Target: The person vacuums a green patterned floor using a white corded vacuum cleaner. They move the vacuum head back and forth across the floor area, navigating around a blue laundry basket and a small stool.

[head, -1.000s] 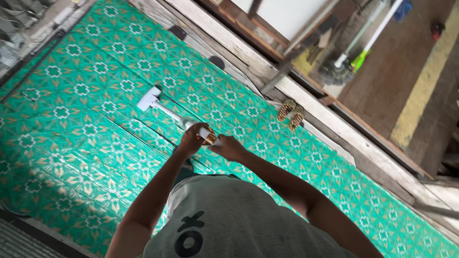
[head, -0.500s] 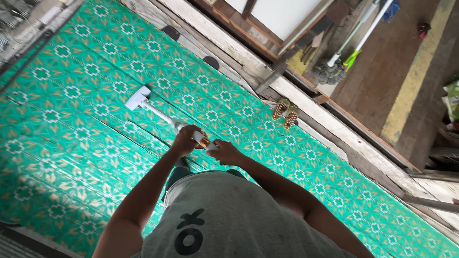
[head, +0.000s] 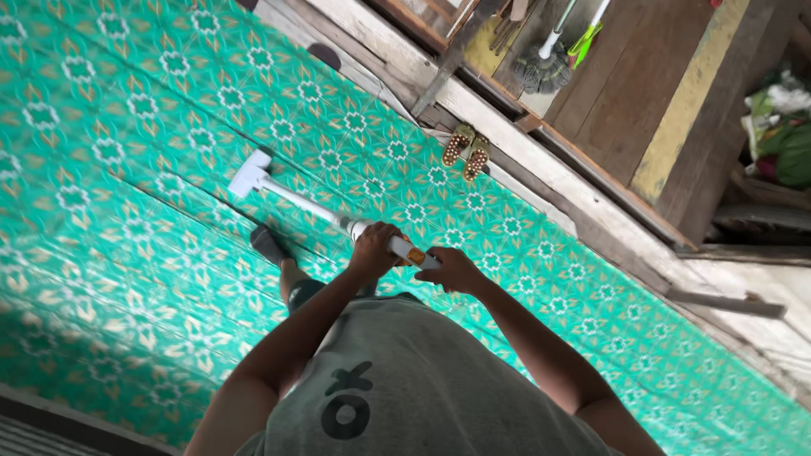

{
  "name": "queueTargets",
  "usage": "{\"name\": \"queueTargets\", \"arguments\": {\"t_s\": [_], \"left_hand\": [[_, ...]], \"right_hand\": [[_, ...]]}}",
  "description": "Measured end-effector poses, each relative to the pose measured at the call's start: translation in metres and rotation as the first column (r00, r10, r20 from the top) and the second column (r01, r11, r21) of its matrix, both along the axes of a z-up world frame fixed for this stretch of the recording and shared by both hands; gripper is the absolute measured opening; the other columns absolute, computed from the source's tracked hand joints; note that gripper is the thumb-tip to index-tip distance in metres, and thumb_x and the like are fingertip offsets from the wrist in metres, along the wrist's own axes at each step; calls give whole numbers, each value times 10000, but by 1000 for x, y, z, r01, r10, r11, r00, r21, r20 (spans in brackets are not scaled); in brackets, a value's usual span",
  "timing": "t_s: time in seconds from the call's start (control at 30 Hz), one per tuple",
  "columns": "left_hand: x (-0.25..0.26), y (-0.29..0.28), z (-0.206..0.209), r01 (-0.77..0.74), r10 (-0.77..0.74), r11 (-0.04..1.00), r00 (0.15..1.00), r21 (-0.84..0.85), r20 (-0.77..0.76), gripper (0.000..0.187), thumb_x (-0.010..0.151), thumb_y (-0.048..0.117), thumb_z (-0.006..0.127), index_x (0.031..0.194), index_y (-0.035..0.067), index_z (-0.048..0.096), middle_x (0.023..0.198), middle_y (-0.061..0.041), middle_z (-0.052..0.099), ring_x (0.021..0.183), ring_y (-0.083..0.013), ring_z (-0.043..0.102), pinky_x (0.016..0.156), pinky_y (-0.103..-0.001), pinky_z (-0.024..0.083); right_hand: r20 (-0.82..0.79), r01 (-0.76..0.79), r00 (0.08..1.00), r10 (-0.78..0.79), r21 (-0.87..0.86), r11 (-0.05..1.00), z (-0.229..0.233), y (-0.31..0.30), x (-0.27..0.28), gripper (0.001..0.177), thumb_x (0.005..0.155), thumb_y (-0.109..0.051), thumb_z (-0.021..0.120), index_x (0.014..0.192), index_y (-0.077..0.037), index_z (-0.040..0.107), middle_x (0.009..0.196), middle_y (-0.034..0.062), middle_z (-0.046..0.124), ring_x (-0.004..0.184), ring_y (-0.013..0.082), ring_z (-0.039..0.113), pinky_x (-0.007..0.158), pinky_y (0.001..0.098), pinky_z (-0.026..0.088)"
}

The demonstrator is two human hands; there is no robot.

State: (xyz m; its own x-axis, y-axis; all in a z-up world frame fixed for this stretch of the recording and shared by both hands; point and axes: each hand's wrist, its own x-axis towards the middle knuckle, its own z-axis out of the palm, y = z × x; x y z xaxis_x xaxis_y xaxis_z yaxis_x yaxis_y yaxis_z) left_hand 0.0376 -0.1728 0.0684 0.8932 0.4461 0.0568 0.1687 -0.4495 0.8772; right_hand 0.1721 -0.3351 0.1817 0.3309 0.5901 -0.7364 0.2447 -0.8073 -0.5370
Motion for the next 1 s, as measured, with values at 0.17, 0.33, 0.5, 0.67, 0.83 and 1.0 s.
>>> {"name": "queueTargets", "arguments": {"t_s": [0.17,0.33,0.5,0.67,0.83,1.0], "left_hand": [[-2,1,14,-16,13,1000,992,-26,-124,457,696,260,921,1084,166,698,1127,-44,700,1141,-281,643,959,-491,473],[-25,52,-4,-167,155,985,963,-41,-219,454,842,247,779,1263,144,644,1212,-116,683,1162,-335,637,959,-479,499],[-98,131,-39,-446,413,885,883,-130,-223,304,932,297,683,1185,131,684,1224,-116,739,1035,-345,710,857,-454,561],[-179,222,-78,-763,733,642,639,-73,-235,283,964,309,668,1176,121,689,1018,-136,770,949,-334,742,814,-431,583],[-266,274,-75,-925,915,367,379,-101,-143,281,957,313,678,1123,88,702,992,-135,778,948,-302,758,811,-400,585],[-308,293,-63,-965,912,211,252,-158,-324,297,996,322,661,1135,69,733,994,-143,781,890,-278,753,775,-392,565]], "right_hand": [[-19,11,1000,-10,63,998,-17,5,8,467,815,-369,822,1125,-48,685,674,36,675,459,118,608,431,287,501],[-89,-2,996,20,196,981,-61,58,6,440,851,-348,821,1111,-22,684,681,42,660,483,107,609,428,293,490],[-39,-74,996,85,222,972,-99,155,-1,430,887,-364,779,1118,-18,668,700,42,653,476,124,593,429,309,480],[45,-186,982,181,275,943,-150,280,-2,417,914,-385,744,1091,-24,634,693,51,663,481,154,625,440,325,499],[45,-255,967,252,256,932,-179,418,-31,423,891,-435,721,1081,-71,621,680,49,645,500,171,626,440,359,526],[182,-444,895,408,266,856,-184,544,-55,477,924,-507,687,1041,-45,657,710,88,711,537,202,688,503,372,555]]}}
